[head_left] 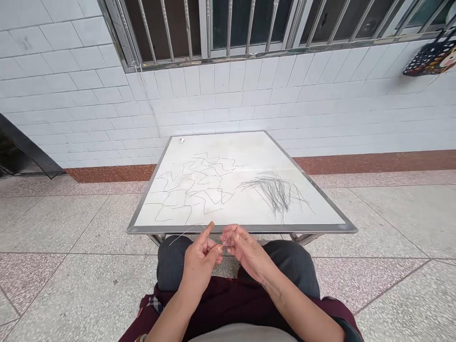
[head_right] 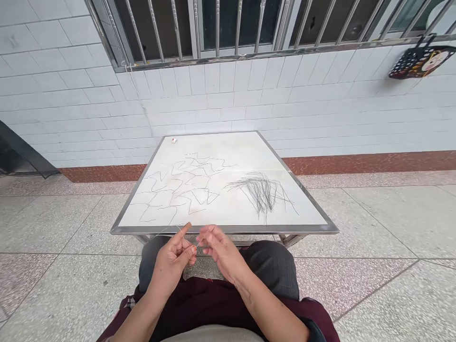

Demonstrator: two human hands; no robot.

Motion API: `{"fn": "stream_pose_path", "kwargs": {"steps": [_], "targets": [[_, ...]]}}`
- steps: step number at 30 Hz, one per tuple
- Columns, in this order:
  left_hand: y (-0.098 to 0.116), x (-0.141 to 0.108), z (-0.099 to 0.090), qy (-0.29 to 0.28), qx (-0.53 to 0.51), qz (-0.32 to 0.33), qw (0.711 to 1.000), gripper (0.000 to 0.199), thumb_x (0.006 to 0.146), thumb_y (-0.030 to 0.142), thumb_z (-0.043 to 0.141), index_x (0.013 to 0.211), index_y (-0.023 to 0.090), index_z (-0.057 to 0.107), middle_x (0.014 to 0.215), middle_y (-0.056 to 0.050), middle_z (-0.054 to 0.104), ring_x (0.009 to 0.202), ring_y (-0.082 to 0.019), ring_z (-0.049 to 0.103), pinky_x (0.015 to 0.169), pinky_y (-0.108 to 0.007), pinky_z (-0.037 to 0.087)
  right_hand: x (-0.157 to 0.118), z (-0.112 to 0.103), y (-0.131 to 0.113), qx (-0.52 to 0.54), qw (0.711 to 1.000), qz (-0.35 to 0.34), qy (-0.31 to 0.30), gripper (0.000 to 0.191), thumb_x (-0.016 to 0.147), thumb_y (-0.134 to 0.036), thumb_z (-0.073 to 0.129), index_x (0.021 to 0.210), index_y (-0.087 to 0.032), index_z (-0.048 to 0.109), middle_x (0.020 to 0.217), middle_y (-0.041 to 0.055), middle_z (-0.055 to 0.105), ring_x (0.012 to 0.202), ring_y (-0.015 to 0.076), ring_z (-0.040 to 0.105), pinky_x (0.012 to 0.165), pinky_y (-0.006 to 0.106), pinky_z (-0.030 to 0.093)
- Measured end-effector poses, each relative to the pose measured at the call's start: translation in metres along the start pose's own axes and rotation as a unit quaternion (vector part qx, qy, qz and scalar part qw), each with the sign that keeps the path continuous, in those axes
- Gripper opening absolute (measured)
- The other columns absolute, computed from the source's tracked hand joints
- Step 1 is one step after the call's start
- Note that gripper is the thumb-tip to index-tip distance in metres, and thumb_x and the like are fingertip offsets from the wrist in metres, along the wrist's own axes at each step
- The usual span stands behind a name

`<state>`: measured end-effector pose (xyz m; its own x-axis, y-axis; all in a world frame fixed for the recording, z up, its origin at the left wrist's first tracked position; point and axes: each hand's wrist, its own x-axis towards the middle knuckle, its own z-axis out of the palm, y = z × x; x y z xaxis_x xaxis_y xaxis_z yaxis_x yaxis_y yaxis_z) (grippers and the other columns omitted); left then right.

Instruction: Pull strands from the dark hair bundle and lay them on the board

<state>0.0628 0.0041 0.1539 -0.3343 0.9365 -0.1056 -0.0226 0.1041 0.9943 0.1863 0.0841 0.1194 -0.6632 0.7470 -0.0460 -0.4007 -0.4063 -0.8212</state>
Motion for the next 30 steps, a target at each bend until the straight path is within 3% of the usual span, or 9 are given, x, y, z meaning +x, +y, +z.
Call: {"fn": "stream_pose_path", "kwargs": {"steps": [3, 7, 12, 17, 19, 22, 26, 30], "targets": [[0.000, 0.000, 0.001, -0.001, 0.013, 0.006, 1.000, 0.067, 0.076, 0.026, 0.061, 0.138, 0.020, 0.038, 0.064, 0.006, 0.049, 0.056, -0.009, 0.049, 0.057, -0.023, 0.047, -0.003, 0.009, 0.004, -0.046, 0.998, 0.022, -0.039, 0.020, 0.077, -0.034, 0.068, 0.090, -0.019, 0.063, 0.081, 0.0011, 0.060, 0.069, 0.0109, 0.052, 0.066, 0.026, 0.042], [-0.005, 0.005, 0.000, -0.017, 0.065, 0.032, 0.997, 0.070, 0.078, 0.027, 0.058, 0.143, 0.026, 0.029, 0.065, 0.006, 0.049, 0.057, -0.011, 0.050, 0.058, -0.025, 0.048, -0.001, 0.017, 0.002, -0.034, 0.998, 0.042, -0.043, 0.018, 0.076, -0.031, 0.069, 0.086, -0.017, 0.064, 0.078, 0.0015, 0.062, 0.064, 0.0108, 0.051, 0.061, 0.026, 0.042], [-0.006, 0.012, 0.001, -0.028, 0.170, 0.072, 0.982, 0.067, 0.079, 0.025, 0.055, 0.142, 0.029, 0.031, 0.063, 0.005, 0.050, 0.055, -0.012, 0.048, 0.057, -0.025, 0.045, 0.004, 0.015, 0.004, -0.005, 0.998, 0.055, 0.009, 0.017, 0.071, -0.030, 0.074, 0.075, -0.016, 0.064, 0.068, -0.0005, 0.060, 0.056, 0.0080, 0.048, 0.054, 0.022, 0.039], [-0.002, 0.009, -0.001, -0.051, 0.108, 0.062, 0.991, 0.066, 0.080, 0.028, 0.055, 0.142, 0.025, 0.031, 0.074, 0.002, 0.059, 0.064, -0.013, 0.056, 0.063, -0.027, 0.049, 0.009, 0.008, 0.002, 0.092, 0.991, 0.071, 0.067, 0.017, 0.068, -0.025, 0.077, 0.075, -0.015, 0.064, 0.060, -0.0046, 0.051, 0.052, 0.0045, 0.044, 0.051, 0.017, 0.039], [-0.002, 0.008, -0.008, -0.015, 0.080, 0.037, 0.996, 0.060, 0.081, 0.036, 0.056, 0.137, 0.023, 0.040, 0.073, 0.002, 0.059, 0.063, -0.013, 0.057, 0.057, -0.025, 0.049, 0.012, 0.005, -0.001, 0.139, 0.983, 0.075, 0.089, 0.019, 0.065, -0.022, 0.079, 0.074, -0.015, 0.064, 0.060, -0.0053, 0.048, 0.053, 0.0032, 0.043, 0.048, 0.014, 0.038], [0.000, 0.008, -0.024, 0.082, 0.072, 0.030, 0.994, 0.053, 0.081, 0.045, 0.056, 0.128, 0.021, 0.049, 0.074, 0.000, 0.060, 0.064, -0.014, 0.058, 0.051, -0.023, 0.047, 0.014, 0.001, -0.005, 0.180, 0.974, 0.088, 0.101, 0.021, 0.062, -0.018, 0.081, 0.073, -0.014, 0.064, 0.062, -0.0051, 0.048, 0.055, 0.0022, 0.044, 0.045, 0.010, 0.036], [0.008, 0.013, -0.041, 0.161, 0.112, 0.103, 0.975, 0.054, 0.084, 0.045, 0.052, 0.133, 0.024, 0.043, 0.106, -0.008, 0.064, 0.091, -0.020, 0.063, 0.071, -0.031, 0.053, 0.014, -0.002, -0.006, 0.184, 0.972, 0.107, 0.095, 0.024, 0.060, -0.018, 0.082, 0.074, -0.014, 0.063, 0.062, -0.0052, 0.049, 0.053, 0.0012, 0.044, 0.045, 0.009, 0.037], [0.013, 0.017, -0.039, 0.135, 0.187, 0.161, 0.959, 0.045, 0.090, 0.040, 0.044, 0.134, 0.028, 0.045, 0.125, -0.008, 0.059, 0.115, -0.021, 0.054, 0.099, -0.038, 0.041, 0.012, -0.003, -0.005, 0.190, 0.971, 0.120, 0.086, 0.023, 0.061, -0.015, 0.082, 0.075, -0.012, 0.064, 0.062, -0.0047, 0.051, 0.051, 0.0008, 0.046, 0.044, 0.010, 0.038]]}}
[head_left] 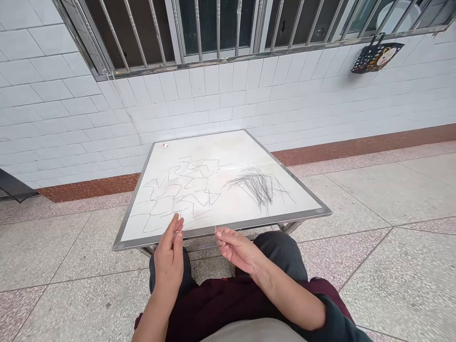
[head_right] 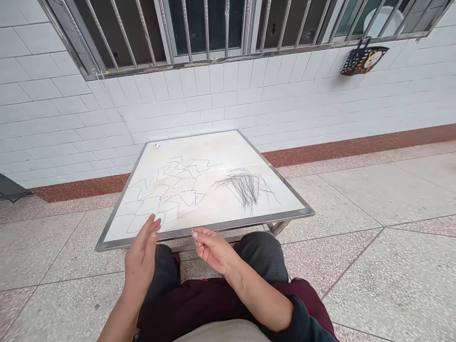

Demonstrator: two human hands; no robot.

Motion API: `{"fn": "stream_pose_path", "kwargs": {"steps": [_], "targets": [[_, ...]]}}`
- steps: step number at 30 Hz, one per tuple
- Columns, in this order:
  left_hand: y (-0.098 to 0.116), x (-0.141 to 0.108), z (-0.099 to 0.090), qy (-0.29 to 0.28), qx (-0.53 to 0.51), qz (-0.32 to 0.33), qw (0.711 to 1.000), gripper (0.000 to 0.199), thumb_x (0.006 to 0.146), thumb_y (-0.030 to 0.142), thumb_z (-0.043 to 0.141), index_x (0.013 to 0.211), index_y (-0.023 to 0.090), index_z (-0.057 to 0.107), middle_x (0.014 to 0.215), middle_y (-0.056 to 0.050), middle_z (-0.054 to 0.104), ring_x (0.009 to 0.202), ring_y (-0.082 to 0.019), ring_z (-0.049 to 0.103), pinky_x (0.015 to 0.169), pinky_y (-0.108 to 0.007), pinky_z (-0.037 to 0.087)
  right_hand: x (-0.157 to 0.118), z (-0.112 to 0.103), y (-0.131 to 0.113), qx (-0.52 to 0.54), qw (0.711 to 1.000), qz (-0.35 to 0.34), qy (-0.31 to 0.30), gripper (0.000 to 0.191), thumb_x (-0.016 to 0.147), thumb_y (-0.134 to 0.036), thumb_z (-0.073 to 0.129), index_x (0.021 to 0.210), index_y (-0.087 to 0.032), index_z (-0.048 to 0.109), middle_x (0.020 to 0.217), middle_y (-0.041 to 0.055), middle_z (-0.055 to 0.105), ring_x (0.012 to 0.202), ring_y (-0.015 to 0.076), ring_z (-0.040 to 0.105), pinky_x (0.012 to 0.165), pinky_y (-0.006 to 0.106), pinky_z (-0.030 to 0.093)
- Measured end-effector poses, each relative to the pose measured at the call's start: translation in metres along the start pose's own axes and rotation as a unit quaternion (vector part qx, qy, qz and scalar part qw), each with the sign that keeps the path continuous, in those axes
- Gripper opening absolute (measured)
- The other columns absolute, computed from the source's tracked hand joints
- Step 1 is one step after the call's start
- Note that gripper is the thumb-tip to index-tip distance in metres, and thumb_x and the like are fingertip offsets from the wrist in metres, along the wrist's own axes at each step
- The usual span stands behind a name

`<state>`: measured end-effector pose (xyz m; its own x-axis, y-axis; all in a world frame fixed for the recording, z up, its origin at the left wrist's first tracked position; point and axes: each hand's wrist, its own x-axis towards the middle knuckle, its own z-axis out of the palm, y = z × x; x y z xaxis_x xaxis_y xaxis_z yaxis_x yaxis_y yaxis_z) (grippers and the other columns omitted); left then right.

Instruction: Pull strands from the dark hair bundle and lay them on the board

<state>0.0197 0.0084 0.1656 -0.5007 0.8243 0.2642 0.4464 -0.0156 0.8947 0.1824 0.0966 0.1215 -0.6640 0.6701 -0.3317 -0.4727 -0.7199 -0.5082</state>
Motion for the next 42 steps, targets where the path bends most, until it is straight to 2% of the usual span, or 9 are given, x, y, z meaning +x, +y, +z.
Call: {"fn": "stream_pose_path", "kwargs": {"steps": [3, 9, 19, 23, 27, 30, 34, 38, 42], "targets": [[-0.002, -0.001, 0.008, -0.016, 0.008, 0.014, 1.000, 0.043, 0.091, 0.037, 0.043, 0.131, 0.026, 0.049, 0.123, -0.007, 0.061, 0.116, -0.021, 0.054, 0.103, -0.039, 0.038, -0.001, -0.001, 0.000, 0.003, 1.000, 0.001, 0.000, 0.022, 0.061, -0.015, 0.081, 0.074, -0.012, 0.064, 0.061, -0.0052, 0.051, 0.050, 0.0008, 0.045, 0.044, 0.010, 0.038], [-0.007, -0.008, 0.017, -0.044, 0.013, -0.005, 0.999, 0.040, 0.089, 0.033, 0.047, 0.128, 0.030, 0.051, 0.113, -0.003, 0.068, 0.103, -0.019, 0.063, 0.096, -0.037, 0.045, 0.002, -0.001, 0.002, 0.008, 1.000, -0.009, 0.003, 0.024, 0.060, -0.017, 0.082, 0.075, -0.013, 0.064, 0.062, -0.0053, 0.051, 0.051, 0.0007, 0.046, 0.044, 0.010, 0.038], [-0.008, -0.002, 0.007, -0.009, 0.022, -0.017, 1.000, 0.038, 0.087, 0.035, 0.049, 0.124, 0.028, 0.055, 0.106, -0.004, 0.070, 0.098, -0.021, 0.066, 0.092, -0.038, 0.047, -0.002, -0.006, 0.000, -0.053, 0.998, -0.019, -0.025, 0.019, 0.064, -0.020, 0.080, 0.076, -0.014, 0.067, 0.066, -0.0036, 0.055, 0.051, 0.0014, 0.043, 0.047, 0.013, 0.039], [-0.008, -0.003, 0.006, -0.005, 0.019, -0.024, 1.000, 0.038, 0.086, 0.036, 0.050, 0.122, 0.028, 0.057, 0.105, -0.004, 0.070, 0.095, -0.020, 0.067, 0.090, -0.036, 0.048, -0.004, -0.004, -0.001, -0.050, 0.998, -0.032, -0.037, 0.019, 0.068, -0.023, 0.077, 0.083, -0.015, 0.068, 0.073, -0.0023, 0.057, 0.061, 0.0032, 0.051, 0.059, 0.015, 0.045], [-0.010, 0.000, 0.002, 0.009, 0.006, -0.038, 0.999, 0.038, 0.086, 0.037, 0.050, 0.122, 0.027, 0.056, 0.107, -0.005, 0.069, 0.091, -0.020, 0.067, 0.087, -0.036, 0.050, -0.007, -0.003, 0.001, -0.082, 0.994, -0.055, -0.052, 0.022, 0.070, -0.024, 0.076, 0.089, -0.018, 0.067, 0.080, -0.0008, 0.060, 0.075, 0.0069, 0.057, 0.077, 0.021, 0.048], [-0.012, 0.003, -0.001, 0.017, -0.009, -0.047, 0.999, 0.038, 0.086, 0.037, 0.050, 0.122, 0.026, 0.056, 0.107, -0.005, 0.069, 0.091, -0.020, 0.067, 0.087, -0.036, 0.050, -0.007, -0.004, 0.006, -0.136, 0.987, -0.076, -0.038, 0.021, 0.072, -0.030, 0.074, 0.088, -0.018, 0.067, 0.088, 0.0011, 0.061, 0.083, 0.0096, 0.057, 0.079, 0.023, 0.046], [-0.015, 0.006, -0.002, 0.015, -0.035, -0.061, 0.997, 0.039, 0.086, 0.037, 0.050, 0.122, 0.025, 0.056, 0.105, -0.006, 0.069, 0.090, -0.019, 0.067, 0.087, -0.036, 0.050, -0.007, -0.006, 0.011, -0.198, 0.977, -0.081, -0.003, 0.024, 0.075, -0.040, 0.070, 0.083, -0.017, 0.068, 0.089, 0.0019, 0.061, 0.074, 0.0077, 0.054, 0.064, 0.019, 0.043], [-0.018, 0.009, -0.002, 0.025, -0.055, -0.045, 0.997, 0.044, 0.084, 0.037, 0.054, 0.126, 0.022, 0.053, 0.115, -0.009, 0.065, 0.096, -0.020, 0.065, 0.088, -0.036, 0.049, -0.006, -0.005, 0.010, -0.166, 0.984, -0.069, 0.010, 0.028, 0.075, -0.044, 0.068, 0.083, -0.016, 0.067, 0.084, 0.0031, 0.063, 0.072, 0.0087, 0.057, 0.065, 0.020, 0.046], [-0.024, 0.008, -0.004, 0.046, -0.020, -0.040, 0.998, 0.047, 0.084, 0.039, 0.055, 0.128, 0.024, 0.050, 0.122, -0.010, 0.060, 0.101, -0.021, 0.062, 0.084, -0.034, 0.050, -0.002, -0.006, 0.004, -0.133, 0.988, -0.076, 0.038, 0.029, 0.073, -0.042, 0.071, 0.083, -0.016, 0.067, 0.083, 0.0035, 0.065, 0.073, 0.0090, 0.059, 0.069, 0.020, 0.048]]}}
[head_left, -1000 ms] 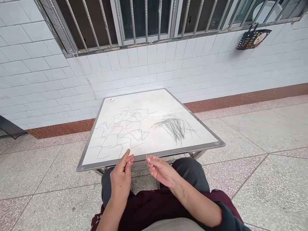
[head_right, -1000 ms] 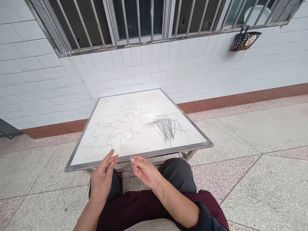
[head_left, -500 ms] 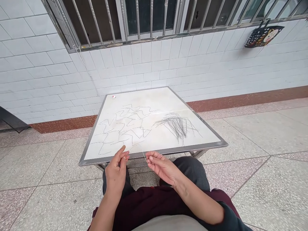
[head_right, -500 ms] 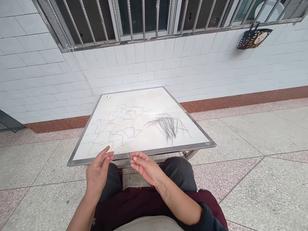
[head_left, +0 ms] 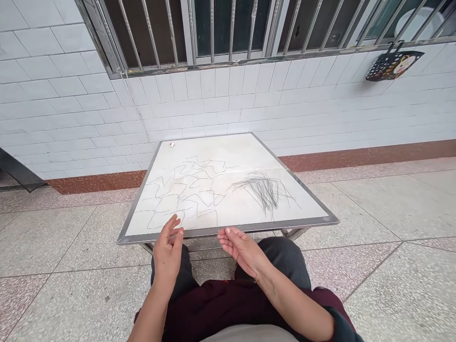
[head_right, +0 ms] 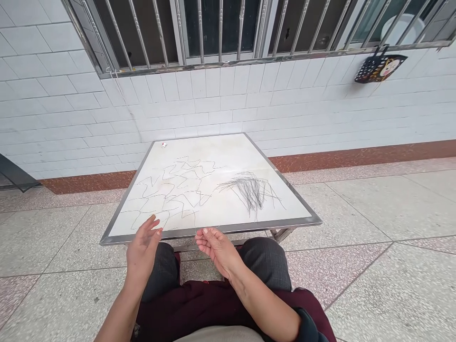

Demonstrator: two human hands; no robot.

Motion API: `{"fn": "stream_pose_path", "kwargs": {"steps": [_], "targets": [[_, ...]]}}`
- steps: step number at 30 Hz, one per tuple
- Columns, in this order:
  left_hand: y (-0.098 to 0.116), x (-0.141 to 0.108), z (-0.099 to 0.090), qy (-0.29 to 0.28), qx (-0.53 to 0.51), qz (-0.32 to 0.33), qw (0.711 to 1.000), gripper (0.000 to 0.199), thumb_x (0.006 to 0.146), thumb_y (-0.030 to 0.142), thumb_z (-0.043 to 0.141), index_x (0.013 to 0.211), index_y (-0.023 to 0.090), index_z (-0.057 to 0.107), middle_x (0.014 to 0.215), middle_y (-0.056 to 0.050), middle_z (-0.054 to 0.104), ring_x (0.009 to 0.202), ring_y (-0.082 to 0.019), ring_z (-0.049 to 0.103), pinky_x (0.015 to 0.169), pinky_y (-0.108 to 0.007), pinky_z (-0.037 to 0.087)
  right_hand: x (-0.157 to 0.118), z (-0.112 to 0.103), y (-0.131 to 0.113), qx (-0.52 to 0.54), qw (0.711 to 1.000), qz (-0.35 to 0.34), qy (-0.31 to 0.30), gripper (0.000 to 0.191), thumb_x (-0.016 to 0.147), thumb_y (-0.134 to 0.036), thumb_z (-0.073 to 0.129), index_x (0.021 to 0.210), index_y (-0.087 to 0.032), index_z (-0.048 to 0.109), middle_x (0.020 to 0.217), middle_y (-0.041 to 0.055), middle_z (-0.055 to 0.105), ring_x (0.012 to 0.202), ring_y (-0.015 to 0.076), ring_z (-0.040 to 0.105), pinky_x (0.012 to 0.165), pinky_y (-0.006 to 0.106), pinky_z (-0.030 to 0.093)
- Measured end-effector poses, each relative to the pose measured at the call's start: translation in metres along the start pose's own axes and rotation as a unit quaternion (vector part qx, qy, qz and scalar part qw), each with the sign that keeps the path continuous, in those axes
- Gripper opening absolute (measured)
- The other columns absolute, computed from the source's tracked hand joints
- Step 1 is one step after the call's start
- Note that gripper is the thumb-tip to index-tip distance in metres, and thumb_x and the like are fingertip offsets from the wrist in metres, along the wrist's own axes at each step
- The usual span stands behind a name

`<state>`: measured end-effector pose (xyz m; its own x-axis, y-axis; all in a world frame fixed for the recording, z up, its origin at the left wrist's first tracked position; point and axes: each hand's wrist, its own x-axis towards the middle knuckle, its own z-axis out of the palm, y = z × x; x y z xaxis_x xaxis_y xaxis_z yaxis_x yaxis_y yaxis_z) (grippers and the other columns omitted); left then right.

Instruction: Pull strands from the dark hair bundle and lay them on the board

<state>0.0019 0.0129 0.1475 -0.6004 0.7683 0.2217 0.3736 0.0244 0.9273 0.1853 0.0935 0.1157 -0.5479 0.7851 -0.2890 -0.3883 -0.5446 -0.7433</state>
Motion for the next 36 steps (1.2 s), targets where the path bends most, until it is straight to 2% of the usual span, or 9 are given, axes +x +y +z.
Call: {"fn": "stream_pose_path", "kwargs": {"steps": [3, 6, 12, 18, 22, 26, 28, 32, 36], "targets": [[-0.018, -0.010, -0.002, -0.008, -0.008, -0.021, 1.000, 0.046, 0.085, 0.042, 0.052, 0.127, 0.023, 0.051, 0.117, -0.010, 0.063, 0.090, -0.019, 0.065, 0.071, -0.030, 0.054, 0.008, -0.003, -0.004, 0.004, 1.000, -0.004, 0.013, 0.028, 0.073, -0.042, 0.071, 0.083, -0.016, 0.068, 0.084, 0.0034, 0.065, 0.075, 0.0086, 0.060, 0.071, 0.020, 0.049], [-0.049, -0.025, -0.001, -0.037, 0.002, -0.029, 0.999, 0.045, 0.085, 0.044, 0.049, 0.124, 0.021, 0.054, 0.109, -0.009, 0.066, 0.076, -0.017, 0.065, 0.059, -0.028, 0.055, 0.017, -0.006, -0.006, 0.000, 1.000, -0.008, 0.013, 0.027, 0.074, -0.041, 0.071, 0.084, -0.015, 0.068, 0.084, 0.0035, 0.065, 0.076, 0.0087, 0.061, 0.072, 0.019, 0.050], [-0.109, -0.044, 0.004, -0.102, 0.044, -0.050, 0.993, 0.041, 0.086, 0.044, 0.047, 0.116, 0.020, 0.061, 0.096, -0.007, 0.070, 0.066, -0.015, 0.066, 0.055, -0.026, 0.055, 0.026, -0.008, 0.000, -0.001, 1.000, 0.017, 0.020, 0.024, 0.075, -0.037, 0.071, 0.082, -0.015, 0.068, 0.083, 0.0041, 0.066, 0.074, 0.0083, 0.062, 0.070, 0.018, 0.051], [-0.124, -0.043, 0.006, -0.148, 0.062, -0.044, 0.986, 0.039, 0.089, 0.043, 0.042, 0.114, 0.019, 0.061, 0.095, -0.007, 0.070, 0.066, -0.015, 0.066, 0.057, -0.026, 0.056, 0.025, -0.006, 0.009, 0.009, 0.998, 0.046, 0.033, 0.020, 0.077, -0.033, 0.070, 0.083, -0.014, 0.068, 0.083, 0.0043, 0.066, 0.072, 0.0074, 0.062, 0.066, 0.016, 0.052], [-0.130, -0.041, 0.008, -0.153, 0.097, -0.006, 0.984, 0.037, 0.090, 0.041, 0.041, 0.113, 0.021, 0.062, 0.099, -0.007, 0.071, 0.069, -0.015, 0.068, 0.064, -0.027, 0.057, 0.039, -0.003, -0.005, 0.018, 0.999, 0.017, 0.034, 0.017, 0.078, -0.030, 0.069, 0.083, -0.014, 0.068, 0.083, 0.0045, 0.066, 0.073, 0.0078, 0.062, 0.066, 0.016, 0.053], [-0.135, -0.039, 0.013, -0.154, 0.172, 0.100, 0.968, 0.028, 0.089, 0.035, 0.045, 0.106, 0.024, 0.065, 0.104, -0.004, 0.071, 0.092, -0.017, 0.067, 0.083, -0.027, 0.053, 0.075, 0.008, -0.039, 0.009, 0.999, -0.030, 0.030, 0.013, 0.083, -0.026, 0.064, 0.081, -0.014, 0.067, 0.082, 0.0052, 0.066, 0.073, 0.0085, 0.063, 0.066, 0.016, 0.054], [-0.135, -0.040, 0.017, -0.179, 0.206, 0.136, 0.952, 0.025, 0.089, 0.032, 0.045, 0.103, 0.026, 0.066, 0.101, -0.001, 0.072, 0.093, -0.016, 0.066, 0.085, -0.026, 0.052, 0.101, 0.017, -0.058, 0.007, 0.998, -0.046, 0.041, 0.014, 0.086, -0.023, 0.059, 0.079, -0.013, 0.066, 0.081, 0.0054, 0.065, 0.072, 0.0084, 0.062, 0.066, 0.016, 0.054], [-0.131, -0.041, 0.023, -0.233, 0.248, 0.148, 0.929, 0.025, 0.090, 0.026, 0.043, 0.100, 0.027, 0.066, 0.097, 0.000, 0.072, 0.088, -0.015, 0.067, 0.080, -0.024, 0.051, 0.160, 0.042, -0.080, -0.004, 0.998, -0.053, 0.047, 0.014, 0.088, -0.021, 0.055, 0.080, -0.013, 0.064, 0.082, 0.0049, 0.064, 0.073, 0.0081, 0.062, 0.068, 0.016, 0.055], [-0.138, -0.040, 0.030, -0.256, 0.269, 0.142, 0.918, 0.025, 0.087, 0.020, 0.044, 0.098, 0.026, 0.066, 0.091, -0.001, 0.073, 0.081, -0.016, 0.068, 0.073, -0.023, 0.051, 0.221, 0.079, -0.075, -0.020, 0.998, -0.028, 0.052, 0.013, 0.089, -0.020, 0.054, 0.083, -0.011, 0.062, 0.084, 0.0060, 0.063, 0.075, 0.0092, 0.062, 0.069, 0.019, 0.055]]}}
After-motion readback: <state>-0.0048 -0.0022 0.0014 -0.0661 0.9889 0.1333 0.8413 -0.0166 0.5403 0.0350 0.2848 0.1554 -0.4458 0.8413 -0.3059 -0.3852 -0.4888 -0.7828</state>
